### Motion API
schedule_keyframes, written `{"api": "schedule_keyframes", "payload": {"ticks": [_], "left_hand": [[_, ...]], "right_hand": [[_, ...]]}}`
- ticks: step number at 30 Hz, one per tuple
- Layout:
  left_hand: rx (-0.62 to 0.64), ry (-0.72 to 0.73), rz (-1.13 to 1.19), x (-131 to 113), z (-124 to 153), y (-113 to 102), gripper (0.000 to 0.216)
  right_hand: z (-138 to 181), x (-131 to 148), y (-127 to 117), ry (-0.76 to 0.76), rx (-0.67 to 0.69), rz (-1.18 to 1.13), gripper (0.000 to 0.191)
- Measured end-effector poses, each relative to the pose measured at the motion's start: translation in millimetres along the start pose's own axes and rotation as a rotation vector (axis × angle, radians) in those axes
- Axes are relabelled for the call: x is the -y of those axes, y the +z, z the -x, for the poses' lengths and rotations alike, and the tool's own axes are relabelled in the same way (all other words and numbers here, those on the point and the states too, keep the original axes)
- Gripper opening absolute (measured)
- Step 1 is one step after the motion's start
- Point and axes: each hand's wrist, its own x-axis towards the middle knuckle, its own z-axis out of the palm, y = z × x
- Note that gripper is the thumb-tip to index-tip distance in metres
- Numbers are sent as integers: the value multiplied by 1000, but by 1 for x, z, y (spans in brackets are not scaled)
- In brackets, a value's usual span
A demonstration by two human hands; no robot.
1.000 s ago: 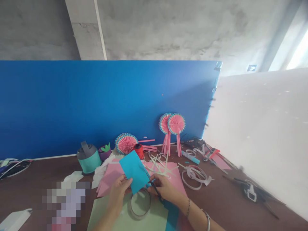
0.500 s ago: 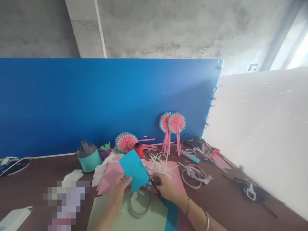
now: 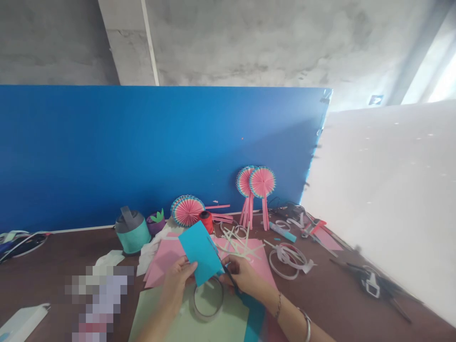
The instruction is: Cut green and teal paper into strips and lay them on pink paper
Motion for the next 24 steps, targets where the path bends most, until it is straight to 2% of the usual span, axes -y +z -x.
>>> {"api": "schedule_keyframes", "payload": {"ticks": [6, 13, 24], "left_hand": [[24, -41, -10, 6, -2, 0, 47], [85, -73, 13, 8, -1, 1, 49], [88, -79, 15, 9, -1, 2, 50]], "right_hand": [[-1, -2, 0, -11, -21, -1, 34], [3, 3, 0, 14, -53, 18, 24], [4, 4, 1, -24, -102, 85, 20]]}}
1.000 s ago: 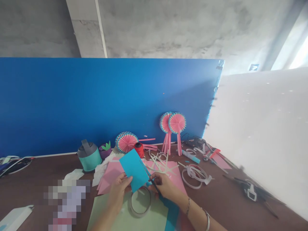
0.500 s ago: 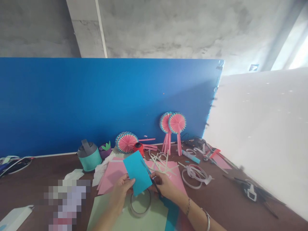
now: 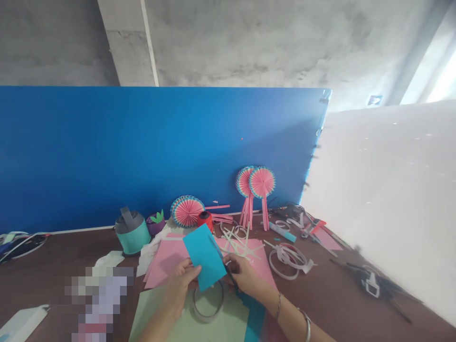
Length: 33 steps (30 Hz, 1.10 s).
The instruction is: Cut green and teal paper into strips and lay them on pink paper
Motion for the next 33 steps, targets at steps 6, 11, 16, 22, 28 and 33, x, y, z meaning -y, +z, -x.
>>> {"api": "schedule_keyframes", "payload": {"ticks": [6, 11, 16, 22, 28, 33], "left_hand": [[8, 1, -14, 3, -3, -3, 50], [15, 11, 4, 4, -3, -3, 47], [37, 10, 17, 3, -1, 0, 46], [64, -37, -25, 0, 4, 5, 47], [54, -38, -41, -1, 6, 7, 47], [60, -45, -26, -2, 6, 6, 45]], "right_hand": [[1, 4, 0, -15, -21, 30, 21], [-1, 0, 0, 18, -7, 11, 23], [-4, -7, 1, 19, 46, -45, 28], [-4, -5, 0, -19, 29, -68, 25], [-2, -2, 0, -26, -1, -3, 21], [-1, -2, -2, -16, 6, -3, 21]]}}
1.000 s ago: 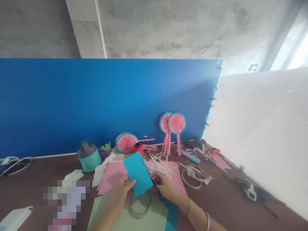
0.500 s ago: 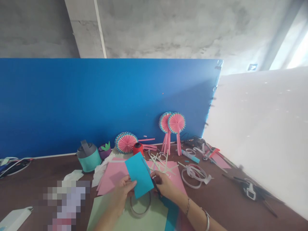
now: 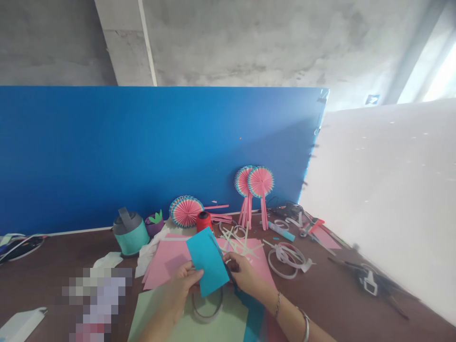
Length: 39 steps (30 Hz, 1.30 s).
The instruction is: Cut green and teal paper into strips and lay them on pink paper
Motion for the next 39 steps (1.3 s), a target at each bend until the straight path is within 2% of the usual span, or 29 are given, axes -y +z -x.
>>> {"api": "schedule_keyframes", "payload": {"ticks": [11, 20, 25, 31, 39], "left_hand": [[-16, 13, 2, 2, -2, -1, 45], [8, -23, -11, 7, -3, -3, 46], [48, -5, -21, 11, -5, -4, 45], [35, -21, -41, 9, -5, -4, 52], [48, -14, -49, 10, -6, -5, 50]], "right_hand": [[0, 3, 1, -3, 0, -28, 20], [-3, -3, 1, 39, -5, -77, 31], [-2, 1, 0, 46, -4, -79, 30], [1, 7, 0, 46, -16, -93, 25], [1, 9, 0, 57, -36, -88, 27]]}}
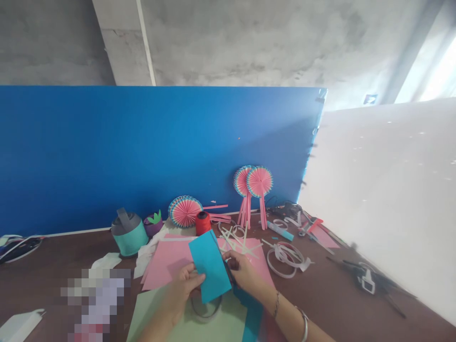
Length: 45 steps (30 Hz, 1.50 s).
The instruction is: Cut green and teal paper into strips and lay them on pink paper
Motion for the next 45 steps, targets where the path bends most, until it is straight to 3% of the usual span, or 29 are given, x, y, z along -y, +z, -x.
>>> {"api": "schedule_keyframes", "payload": {"ticks": [11, 14, 18, 24, 29, 35, 40, 45], "left_hand": [[26, -4, -8, -3, 1, 1, 51], [-57, 19, -8, -6, 0, -3, 51], [-226, 163, 34, -14, -1, -12, 48], [-404, 273, 141, -23, -5, -24, 52], [-392, 242, 164, -20, -8, -25, 53], [-384, 224, 114, -22, 0, -12, 50], [-306, 201, 100, -21, 3, -6, 48], [-369, 190, 99, -22, 3, -6, 50]], "right_hand": [[-1, -3, -1, -17, -34, -66, 16], [-1, -2, -1, 14, -30, -130, 25], [-1, -4, -2, 21, 57, -211, 40], [1, -4, -3, -1, 243, -136, 40], [2, -7, -1, 1, 289, -86, 42], [-1, -12, 2, -11, 273, -78, 44], [-1, -12, 2, 3, 241, -15, 39], [0, -9, 2, 20, 230, 28, 35]]}}
